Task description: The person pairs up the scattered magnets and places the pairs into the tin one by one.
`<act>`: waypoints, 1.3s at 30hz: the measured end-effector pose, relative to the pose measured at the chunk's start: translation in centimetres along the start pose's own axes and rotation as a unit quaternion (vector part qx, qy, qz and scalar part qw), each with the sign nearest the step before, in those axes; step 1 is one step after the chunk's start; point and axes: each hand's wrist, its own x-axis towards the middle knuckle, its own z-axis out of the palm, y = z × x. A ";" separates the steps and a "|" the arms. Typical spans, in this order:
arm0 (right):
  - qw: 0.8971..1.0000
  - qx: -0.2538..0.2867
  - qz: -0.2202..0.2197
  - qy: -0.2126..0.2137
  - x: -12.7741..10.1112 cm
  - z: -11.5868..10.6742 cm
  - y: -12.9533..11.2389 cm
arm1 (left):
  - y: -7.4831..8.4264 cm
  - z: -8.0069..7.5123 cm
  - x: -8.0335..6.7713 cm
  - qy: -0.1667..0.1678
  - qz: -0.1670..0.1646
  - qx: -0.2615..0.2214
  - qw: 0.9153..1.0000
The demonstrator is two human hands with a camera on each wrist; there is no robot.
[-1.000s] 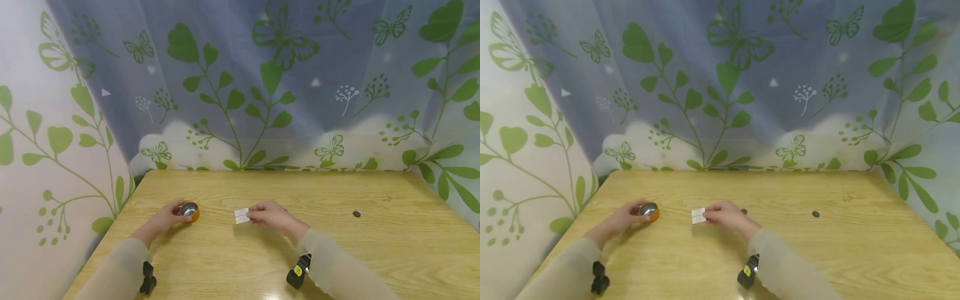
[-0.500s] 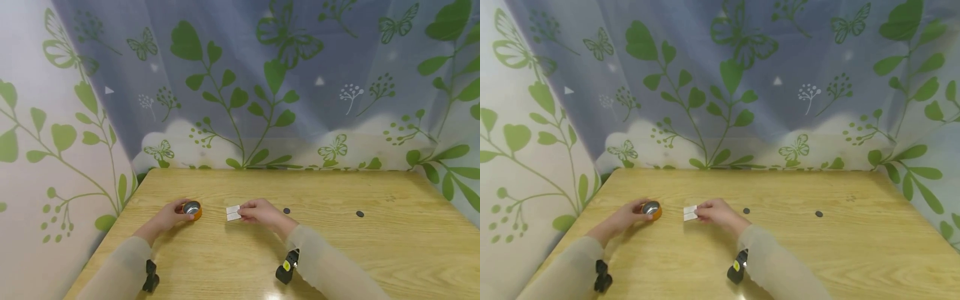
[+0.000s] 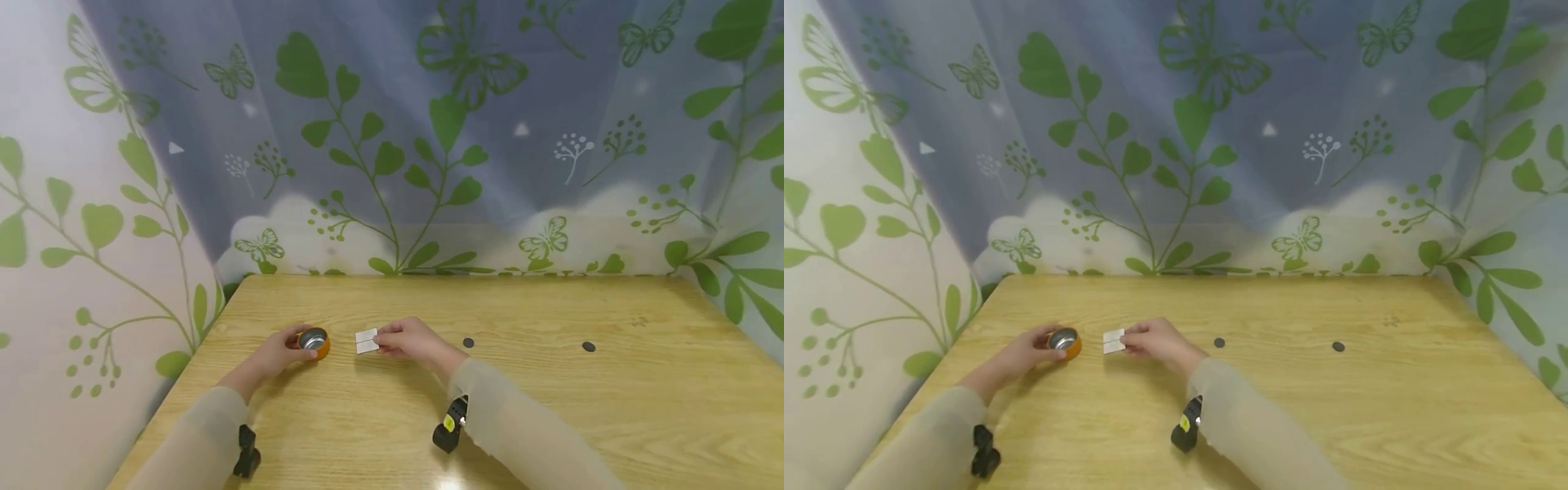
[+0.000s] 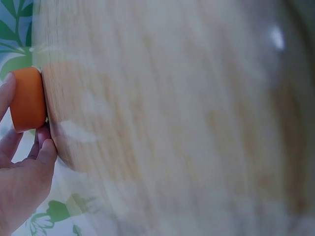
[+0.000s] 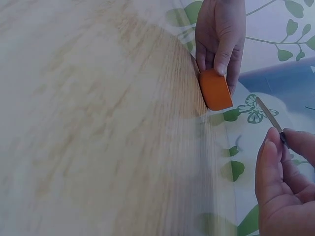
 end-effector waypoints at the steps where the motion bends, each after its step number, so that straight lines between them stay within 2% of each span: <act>1: 1.000 -0.002 -0.004 0.000 0.2 0.2 -0.1 | 0.0 -0.1 0.0 0.002 0.000 0.000 1.000; 10: 1.000 0.014 -0.017 -0.011 1.7 2.1 -1.0 | -0.2 -0.6 -0.5 0.017 -0.004 0.011 1.000; 17: 0.999 0.010 -0.023 0.026 3.2 3.8 -1.5 | -0.1 -0.4 -0.3 0.015 0.002 0.013 1.000; 23: 0.998 -0.023 -0.037 0.055 4.6 6.1 -1.8 | -0.1 -0.5 -0.5 0.014 -0.012 0.020 1.000; 29: 0.991 -0.092 -0.065 0.071 5.2 8.0 -2.0 | -0.2 -0.4 -0.5 0.008 -0.006 0.004 1.000; 33: 0.974 -0.190 -0.094 0.080 5.1 8.6 -2.1 | -0.2 -0.3 -0.4 0.005 0.003 0.002 1.000; 37: 0.942 -0.303 -0.123 0.079 5.0 8.9 -2.2 | -0.1 0.0 -0.2 -0.001 0.014 -0.002 1.000; 39: 0.927 -0.343 -0.133 0.076 5.0 9.1 -2.3 | 0.1 0.0 0.0 -0.004 0.014 -0.006 1.000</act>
